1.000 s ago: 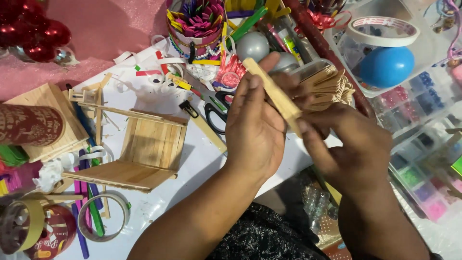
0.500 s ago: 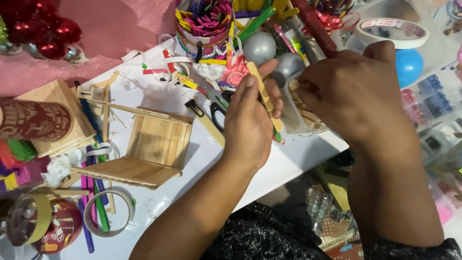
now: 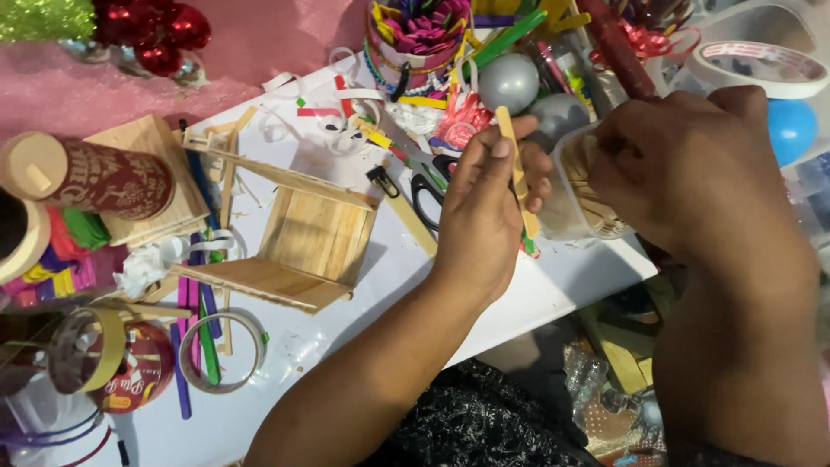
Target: Assembling a small wooden structure using popsicle sticks and liquid glue on a craft table.
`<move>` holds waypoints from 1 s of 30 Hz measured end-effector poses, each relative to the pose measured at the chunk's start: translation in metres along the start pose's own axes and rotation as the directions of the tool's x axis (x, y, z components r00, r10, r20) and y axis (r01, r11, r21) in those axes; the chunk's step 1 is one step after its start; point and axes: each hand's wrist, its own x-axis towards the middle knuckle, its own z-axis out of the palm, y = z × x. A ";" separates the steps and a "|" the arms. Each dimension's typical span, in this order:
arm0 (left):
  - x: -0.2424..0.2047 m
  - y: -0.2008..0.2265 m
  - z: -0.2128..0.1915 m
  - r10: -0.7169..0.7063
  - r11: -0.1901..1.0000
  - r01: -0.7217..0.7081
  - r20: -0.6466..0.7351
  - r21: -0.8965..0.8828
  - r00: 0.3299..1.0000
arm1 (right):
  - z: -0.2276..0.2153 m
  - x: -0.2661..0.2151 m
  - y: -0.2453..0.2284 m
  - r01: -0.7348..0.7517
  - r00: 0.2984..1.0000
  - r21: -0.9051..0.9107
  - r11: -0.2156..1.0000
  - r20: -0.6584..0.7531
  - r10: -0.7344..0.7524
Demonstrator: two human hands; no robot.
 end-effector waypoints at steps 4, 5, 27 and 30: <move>-0.010 -0.001 -0.001 -0.004 1.000 0.004 0.014 0.026 1.000 | 0.002 -0.003 -0.002 0.080 0.993 -0.072 0.994 -0.086 -0.086; -0.014 0.000 -0.001 -0.017 0.999 0.016 0.016 0.038 1.000 | 0.002 -0.003 -0.002 0.103 0.985 -0.061 0.993 -0.133 -0.110; -0.032 0.011 -0.025 -0.040 0.992 0.038 0.018 0.121 0.999 | 0.003 -0.004 0.002 0.182 0.981 0.081 0.980 -0.089 -0.174; -0.033 0.014 -0.024 -0.036 0.990 0.033 0.018 0.137 0.999 | 0.005 -0.006 0.004 0.099 0.988 0.019 0.995 -0.121 -0.096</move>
